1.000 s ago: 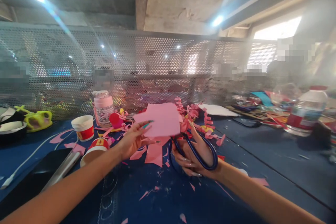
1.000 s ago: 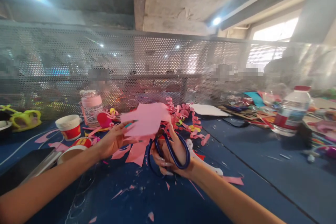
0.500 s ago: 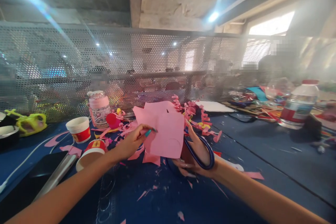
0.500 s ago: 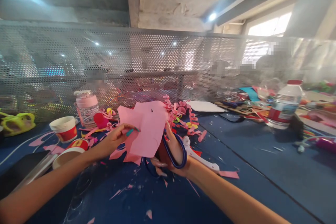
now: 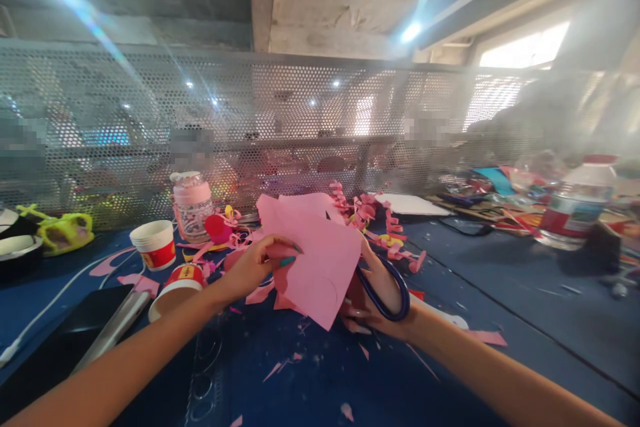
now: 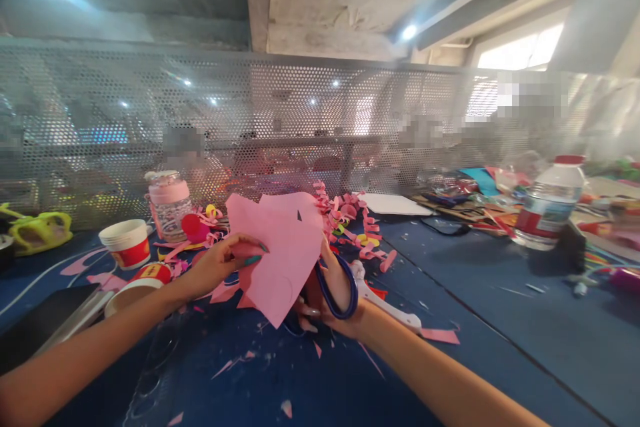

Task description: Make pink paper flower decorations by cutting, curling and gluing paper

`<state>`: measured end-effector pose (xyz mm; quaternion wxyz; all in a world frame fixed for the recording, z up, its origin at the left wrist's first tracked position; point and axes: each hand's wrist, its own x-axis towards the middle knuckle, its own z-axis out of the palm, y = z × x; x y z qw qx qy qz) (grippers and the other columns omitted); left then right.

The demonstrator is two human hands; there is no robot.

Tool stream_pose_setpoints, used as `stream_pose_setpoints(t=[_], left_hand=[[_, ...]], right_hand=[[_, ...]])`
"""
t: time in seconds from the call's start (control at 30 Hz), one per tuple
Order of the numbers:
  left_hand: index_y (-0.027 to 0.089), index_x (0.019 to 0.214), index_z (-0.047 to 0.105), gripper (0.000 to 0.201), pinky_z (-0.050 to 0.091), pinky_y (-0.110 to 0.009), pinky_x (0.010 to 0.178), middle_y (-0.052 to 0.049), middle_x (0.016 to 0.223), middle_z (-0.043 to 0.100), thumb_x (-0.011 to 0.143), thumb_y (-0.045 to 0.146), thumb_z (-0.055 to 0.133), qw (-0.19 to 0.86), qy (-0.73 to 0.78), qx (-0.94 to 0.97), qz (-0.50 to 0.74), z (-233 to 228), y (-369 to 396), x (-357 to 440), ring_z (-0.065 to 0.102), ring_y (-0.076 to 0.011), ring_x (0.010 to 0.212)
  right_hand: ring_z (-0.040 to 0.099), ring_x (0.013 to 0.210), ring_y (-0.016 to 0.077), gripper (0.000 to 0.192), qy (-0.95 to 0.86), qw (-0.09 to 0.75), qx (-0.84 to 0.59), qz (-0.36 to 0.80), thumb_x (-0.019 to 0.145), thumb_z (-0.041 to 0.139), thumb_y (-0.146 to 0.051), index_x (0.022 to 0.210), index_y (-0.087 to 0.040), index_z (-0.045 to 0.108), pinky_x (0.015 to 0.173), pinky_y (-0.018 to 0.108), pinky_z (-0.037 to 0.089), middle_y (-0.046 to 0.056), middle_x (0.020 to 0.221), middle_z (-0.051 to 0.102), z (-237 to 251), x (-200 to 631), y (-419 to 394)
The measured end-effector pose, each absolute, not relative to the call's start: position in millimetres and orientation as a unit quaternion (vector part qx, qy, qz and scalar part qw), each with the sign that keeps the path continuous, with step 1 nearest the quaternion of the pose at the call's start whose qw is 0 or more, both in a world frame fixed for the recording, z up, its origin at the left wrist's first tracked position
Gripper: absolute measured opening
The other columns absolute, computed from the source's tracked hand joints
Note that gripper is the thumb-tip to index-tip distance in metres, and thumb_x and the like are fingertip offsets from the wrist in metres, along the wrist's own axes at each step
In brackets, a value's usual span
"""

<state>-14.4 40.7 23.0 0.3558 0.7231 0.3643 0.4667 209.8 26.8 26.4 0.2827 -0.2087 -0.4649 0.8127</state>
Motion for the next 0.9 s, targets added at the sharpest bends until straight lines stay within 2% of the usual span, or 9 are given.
stream_pose_setpoints(t=[0.13, 0.27, 0.4, 0.47, 0.6, 0.67, 0.8, 0.9], left_hand=[[0.019, 0.092, 0.065, 0.020, 0.047, -0.032, 0.085, -0.006, 0.099, 0.067, 0.074, 0.027, 0.064, 0.318, 0.378, 0.691, 0.527, 23.7, 44.9, -15.5, 0.060, -0.0198, 0.097], [0.017, 0.097, 0.062, 0.025, 0.044, -0.033, 0.090, -0.007, 0.101, 0.066, 0.074, 0.026, 0.064, 0.269, 0.383, 0.649, 0.600, 17.5, 54.6, -23.0, 0.059, -0.0188, 0.098], [0.017, 0.104, 0.058, 0.034, 0.050, -0.032, 0.080, -0.009, 0.107, 0.064, 0.073, 0.030, 0.064, 0.255, 0.414, 0.585, 0.649, 12.2, 61.7, -29.9, 0.061, -0.0187, 0.092], [0.018, 0.110, 0.055, 0.040, 0.052, -0.031, 0.075, -0.008, 0.110, 0.061, 0.074, 0.033, 0.063, 0.286, 0.433, 0.559, 0.647, 11.7, 62.0, -30.4, 0.062, -0.0181, 0.090], [0.025, 0.118, 0.048, 0.047, 0.054, -0.031, 0.077, -0.007, 0.134, 0.045, 0.074, 0.033, 0.063, 0.369, 0.401, 0.524, 0.654, 12.2, 57.7, -24.9, 0.053, -0.0216, 0.112], [0.025, 0.117, 0.050, 0.046, 0.055, -0.032, 0.078, -0.006, 0.137, 0.041, 0.074, 0.031, 0.063, 0.373, 0.383, 0.523, 0.664, 12.7, 54.6, -21.5, 0.052, -0.0223, 0.112], [0.020, 0.112, 0.054, 0.043, 0.052, -0.032, 0.084, -0.006, 0.114, 0.059, 0.072, 0.029, 0.065, 0.320, 0.369, 0.505, 0.712, 21.7, 47.9, -18.1, 0.062, -0.0163, 0.091], [0.020, 0.107, 0.055, 0.047, 0.054, -0.030, 0.077, -0.001, 0.092, 0.064, 0.064, 0.029, 0.072, 0.288, 0.342, 0.481, 0.754, 39.9, 41.4, -17.0, 0.064, -0.0115, 0.071]], right_hand=[[0.039, 0.033, 0.0062, 0.078, -0.451, 0.302, -0.182, 0.820, 0.072, 0.017, -0.081, 0.061, -0.014, 0.054, 0.031, 0.019, 0.038, 0.000, 0.051, 0.050, 25.7, 209.0, 29.1], [0.038, 0.031, 0.0059, 0.081, -0.432, 0.331, -0.213, 0.812, 0.071, 0.014, -0.083, 0.064, -0.014, 0.056, 0.030, 0.020, 0.039, 0.000, 0.050, 0.050, 25.8, 207.3, 30.4], [0.037, 0.027, 0.0077, 0.078, -0.434, 0.409, -0.263, 0.758, 0.074, 0.016, -0.080, 0.061, -0.014, 0.056, 0.025, 0.021, 0.037, 0.000, 0.044, 0.047, 28.7, 201.8, 25.9], [0.037, 0.026, 0.0086, 0.073, -0.437, 0.460, -0.287, 0.718, 0.075, 0.021, -0.077, 0.060, -0.015, 0.055, 0.024, 0.022, 0.037, -0.001, 0.041, 0.046, 31.2, 198.6, 22.3], [0.036, 0.023, 0.0082, 0.057, -0.443, 0.582, -0.292, 0.617, 0.069, 0.043, -0.074, 0.062, -0.018, 0.050, 0.022, 0.021, 0.036, -0.004, 0.037, 0.043, 37.1, 195.7, 15.9], [0.037, 0.025, 0.0078, 0.054, -0.449, 0.614, -0.275, 0.588, 0.065, 0.050, -0.074, 0.065, -0.020, 0.048, 0.023, 0.021, 0.036, -0.005, 0.041, 0.045, 39.6, 195.5, 13.0], [0.037, 0.027, 0.0085, 0.059, -0.508, 0.549, -0.287, 0.599, 0.065, 0.044, -0.078, 0.064, -0.019, 0.046, 0.025, 0.022, 0.036, -0.004, 0.042, 0.044, 36.0, 193.1, 5.6], [0.037, 0.033, 0.0070, 0.060, -0.564, 0.528, -0.295, 0.562, 0.066, 0.045, -0.078, 0.069, -0.019, 0.049, 0.030, 0.019, 0.034, -0.004, 0.047, 0.044, 23.9, 189.8, -1.0]])
